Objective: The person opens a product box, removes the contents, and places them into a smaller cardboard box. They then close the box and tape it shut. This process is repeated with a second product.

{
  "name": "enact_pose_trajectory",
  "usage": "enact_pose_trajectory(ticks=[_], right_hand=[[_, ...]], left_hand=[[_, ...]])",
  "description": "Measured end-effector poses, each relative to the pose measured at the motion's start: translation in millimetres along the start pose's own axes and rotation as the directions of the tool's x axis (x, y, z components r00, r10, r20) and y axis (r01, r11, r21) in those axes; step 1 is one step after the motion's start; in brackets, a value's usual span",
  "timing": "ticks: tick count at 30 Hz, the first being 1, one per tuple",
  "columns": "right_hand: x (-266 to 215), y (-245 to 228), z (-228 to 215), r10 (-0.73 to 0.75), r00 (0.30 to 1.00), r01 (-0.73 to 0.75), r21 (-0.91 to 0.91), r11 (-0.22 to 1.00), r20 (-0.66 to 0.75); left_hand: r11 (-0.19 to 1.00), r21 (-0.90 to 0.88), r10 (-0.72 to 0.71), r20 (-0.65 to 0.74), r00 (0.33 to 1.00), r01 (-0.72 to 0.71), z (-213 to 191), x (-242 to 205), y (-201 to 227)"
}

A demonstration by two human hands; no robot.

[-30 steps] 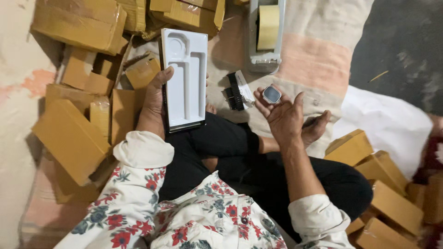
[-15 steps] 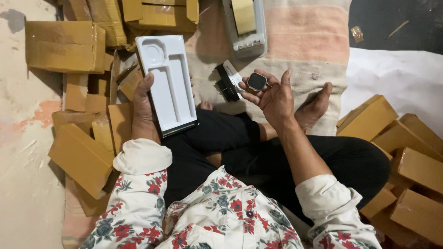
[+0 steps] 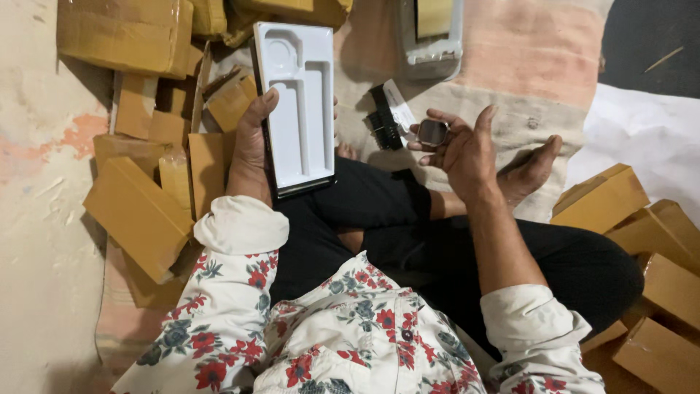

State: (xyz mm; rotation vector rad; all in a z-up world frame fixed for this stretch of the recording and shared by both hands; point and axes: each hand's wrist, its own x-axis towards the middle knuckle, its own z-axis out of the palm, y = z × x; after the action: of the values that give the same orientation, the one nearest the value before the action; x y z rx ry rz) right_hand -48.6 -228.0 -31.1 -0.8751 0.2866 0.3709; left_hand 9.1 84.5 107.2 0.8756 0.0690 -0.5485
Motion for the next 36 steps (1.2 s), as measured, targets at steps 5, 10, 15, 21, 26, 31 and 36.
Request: enact_pose_trajectory(ticks=[5,10,15,21,26,31,36], right_hand=[[-1,-6,-2,0.012,1.000,-0.013,-0.013,1.000,-0.021],[-1,-5,0,0.010,0.999,-0.012,-0.052,0.999,-0.044],[0,-7,5,-0.012,1.000,0.011,0.091,0.996,0.011],[-5,-4,8,-0.069,0.997,0.071,0.108,0.992,-0.015],[-2,-5,10,-0.063,0.997,0.069,0.197,0.978,-0.033],[-2,-3,8,-0.061,0.997,0.069,0.226,0.972,-0.042],[0,-1,6,-0.104,0.993,0.116,0.316,0.942,-0.055]], left_hand=[[0.999,0.045,-0.005,-0.031,1.000,0.006,2,1,2],[0.999,0.049,-0.006,-0.021,1.000,0.007,3,0,1],[0.999,0.034,-0.014,-0.029,0.999,0.015,3,3,1],[0.998,0.044,-0.032,-0.094,0.995,0.036,2,0,0],[0.999,0.034,-0.025,-0.080,0.997,0.028,4,1,1],[0.999,0.017,-0.033,-0.103,0.994,0.035,8,1,0],[0.999,0.046,-0.023,-0.103,0.994,0.027,9,0,1]])
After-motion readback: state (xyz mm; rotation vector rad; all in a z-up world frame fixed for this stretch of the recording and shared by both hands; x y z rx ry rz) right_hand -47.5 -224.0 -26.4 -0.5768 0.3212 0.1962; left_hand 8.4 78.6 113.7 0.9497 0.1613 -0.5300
